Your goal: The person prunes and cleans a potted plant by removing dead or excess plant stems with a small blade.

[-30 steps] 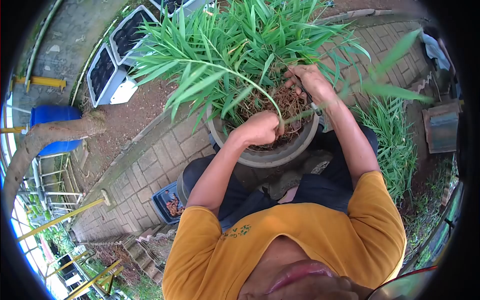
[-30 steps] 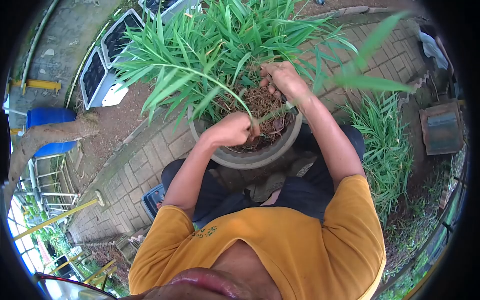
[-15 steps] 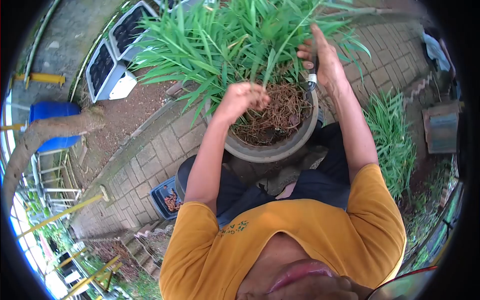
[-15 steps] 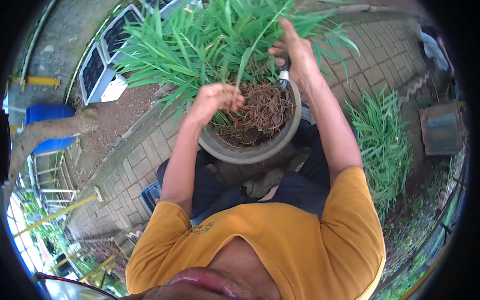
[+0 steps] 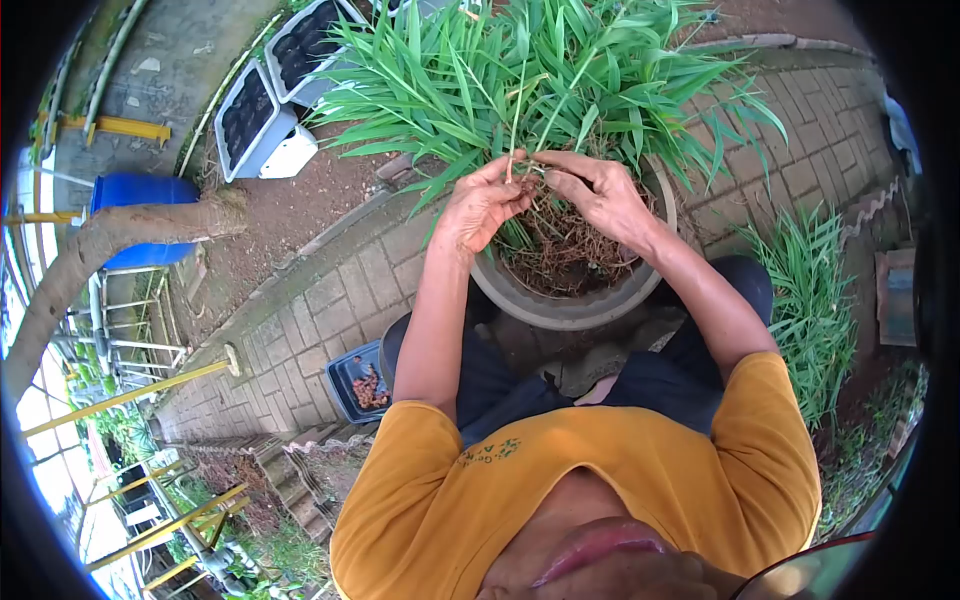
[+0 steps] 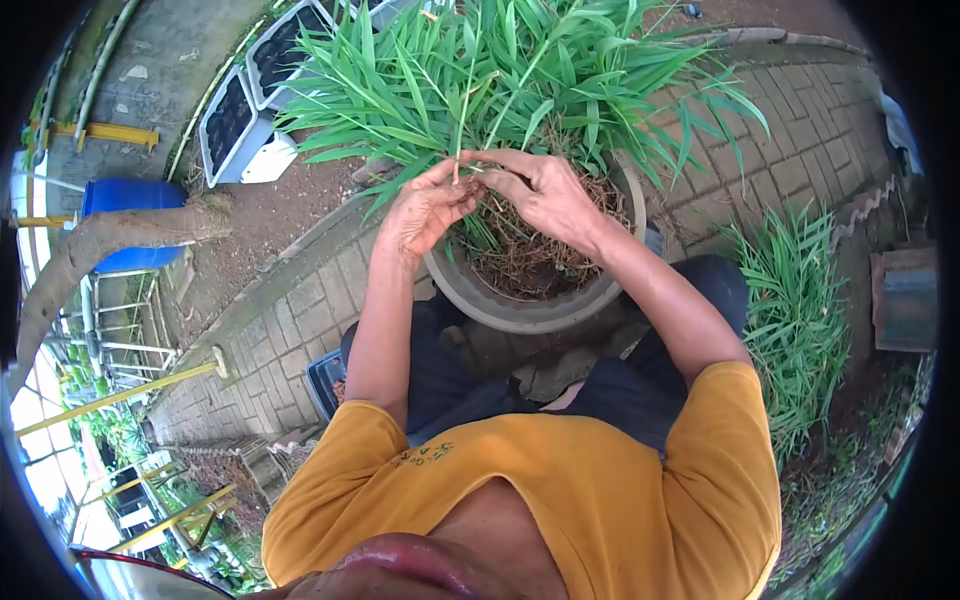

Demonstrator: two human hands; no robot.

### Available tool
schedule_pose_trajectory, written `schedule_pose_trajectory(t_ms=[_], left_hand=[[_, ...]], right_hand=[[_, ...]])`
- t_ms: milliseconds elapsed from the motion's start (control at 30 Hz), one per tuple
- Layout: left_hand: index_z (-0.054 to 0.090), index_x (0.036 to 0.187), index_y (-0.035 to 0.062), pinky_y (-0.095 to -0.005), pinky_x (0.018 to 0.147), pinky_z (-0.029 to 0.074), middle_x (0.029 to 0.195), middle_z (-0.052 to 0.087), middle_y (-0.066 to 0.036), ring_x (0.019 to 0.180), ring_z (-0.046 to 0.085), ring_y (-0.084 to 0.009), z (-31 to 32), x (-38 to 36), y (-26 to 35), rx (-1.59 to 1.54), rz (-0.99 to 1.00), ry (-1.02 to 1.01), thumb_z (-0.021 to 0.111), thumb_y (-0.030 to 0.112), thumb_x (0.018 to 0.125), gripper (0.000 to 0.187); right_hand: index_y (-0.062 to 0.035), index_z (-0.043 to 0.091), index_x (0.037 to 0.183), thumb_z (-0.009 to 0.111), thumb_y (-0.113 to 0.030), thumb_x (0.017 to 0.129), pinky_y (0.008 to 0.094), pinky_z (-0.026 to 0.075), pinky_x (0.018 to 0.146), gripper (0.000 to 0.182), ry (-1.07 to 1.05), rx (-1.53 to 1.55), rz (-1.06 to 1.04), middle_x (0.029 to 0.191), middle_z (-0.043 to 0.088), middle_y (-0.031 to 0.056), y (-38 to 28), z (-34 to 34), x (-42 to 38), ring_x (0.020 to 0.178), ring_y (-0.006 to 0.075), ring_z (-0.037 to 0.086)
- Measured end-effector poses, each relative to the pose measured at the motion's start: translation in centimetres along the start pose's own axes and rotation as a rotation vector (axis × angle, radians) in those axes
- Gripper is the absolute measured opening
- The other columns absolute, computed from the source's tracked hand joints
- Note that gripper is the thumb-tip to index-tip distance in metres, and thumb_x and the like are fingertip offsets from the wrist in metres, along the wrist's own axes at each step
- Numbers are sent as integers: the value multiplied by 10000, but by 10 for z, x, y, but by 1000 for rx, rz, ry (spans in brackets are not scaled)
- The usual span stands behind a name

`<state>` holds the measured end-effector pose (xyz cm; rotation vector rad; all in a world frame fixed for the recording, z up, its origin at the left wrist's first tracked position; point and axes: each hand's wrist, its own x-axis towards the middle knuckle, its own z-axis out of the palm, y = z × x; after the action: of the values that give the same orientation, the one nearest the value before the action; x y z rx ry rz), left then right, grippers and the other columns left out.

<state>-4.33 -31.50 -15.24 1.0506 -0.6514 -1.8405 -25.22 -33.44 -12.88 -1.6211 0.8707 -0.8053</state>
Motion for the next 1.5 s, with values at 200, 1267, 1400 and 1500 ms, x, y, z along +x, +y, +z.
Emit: schedule_pose_trajectory(t_ms=[200,1267,1400,1500], left_hand=[[516,1303,5,-303,753,533,990,666,-91,874,642,-170,-1,-16,2,181,127,43,615,-76,799,520],[600,1122,-62,-297,774,524,974,653,-100,854,631,-172,-2,-6,-4,-106,280,92,618,-57,815,308],[591,1124,-86,-299,768,524,958,649,-109,835,626,-179,-3,-5,0,-139,213,50,636,-25,813,320],[569,1150,-92,-296,748,520,988,646,-115,833,623,-178,-3,-5,-4,-184,186,18,630,-27,812,349]], right_hand=[[-13,585,1209,541,-177,896,359,497,862,356,-142,-79,-91,1079,665,182,3,3,15,967,275,655],[-17,655,957,670,-122,787,353,470,631,200,-175,-156,-120,729,665,125,-12,0,40,657,196,612],[-38,628,1028,667,-165,842,302,452,621,228,-252,-133,-72,763,688,78,-13,-4,38,655,123,594],[-28,634,1084,627,-107,871,238,453,588,228,-314,129,117,846,695,49,-14,-9,35,673,91,583]])
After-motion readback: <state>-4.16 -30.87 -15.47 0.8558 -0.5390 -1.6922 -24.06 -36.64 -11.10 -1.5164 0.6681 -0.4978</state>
